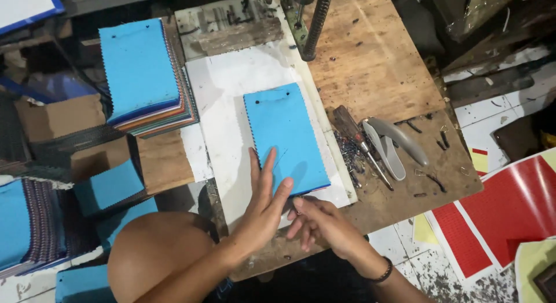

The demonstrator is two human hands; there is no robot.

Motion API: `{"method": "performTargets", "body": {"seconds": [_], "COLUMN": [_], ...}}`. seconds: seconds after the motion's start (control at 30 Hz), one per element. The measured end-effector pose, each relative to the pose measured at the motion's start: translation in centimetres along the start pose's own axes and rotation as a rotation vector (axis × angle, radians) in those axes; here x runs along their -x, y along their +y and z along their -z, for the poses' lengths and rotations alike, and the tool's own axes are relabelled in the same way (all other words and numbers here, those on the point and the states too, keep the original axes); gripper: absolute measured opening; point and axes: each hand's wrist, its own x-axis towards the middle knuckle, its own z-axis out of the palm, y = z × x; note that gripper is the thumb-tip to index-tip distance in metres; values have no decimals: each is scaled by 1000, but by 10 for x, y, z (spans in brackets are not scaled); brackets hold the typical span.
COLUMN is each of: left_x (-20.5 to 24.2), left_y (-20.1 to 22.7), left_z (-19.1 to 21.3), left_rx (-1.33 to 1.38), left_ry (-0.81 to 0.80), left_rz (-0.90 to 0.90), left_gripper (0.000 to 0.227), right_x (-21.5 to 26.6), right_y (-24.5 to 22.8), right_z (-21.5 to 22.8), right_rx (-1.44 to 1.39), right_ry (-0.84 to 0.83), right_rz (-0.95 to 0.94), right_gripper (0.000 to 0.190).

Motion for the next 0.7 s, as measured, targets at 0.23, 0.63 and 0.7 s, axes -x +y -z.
{"method": "performTargets", "body": {"seconds": [0.23, 0.63, 0.7], "left_x": [-19, 18, 18], "left_y": [-44, 2, -3], "left_z": [-3, 24, 26], "left_rx": [-168, 423, 458], "left_ry": [21, 319, 316], "left_rz": [-206, 355, 390], "left_gripper": [72, 79, 80], "right_x": [8, 61, 50], "right_y": [26, 13, 6], "right_z": [-11, 105, 99], "right_rx": [-214, 1243, 1387], "right_ry": [79, 755, 839], "right_rz": [135, 320, 624], "right_gripper": [44, 45, 54]}}
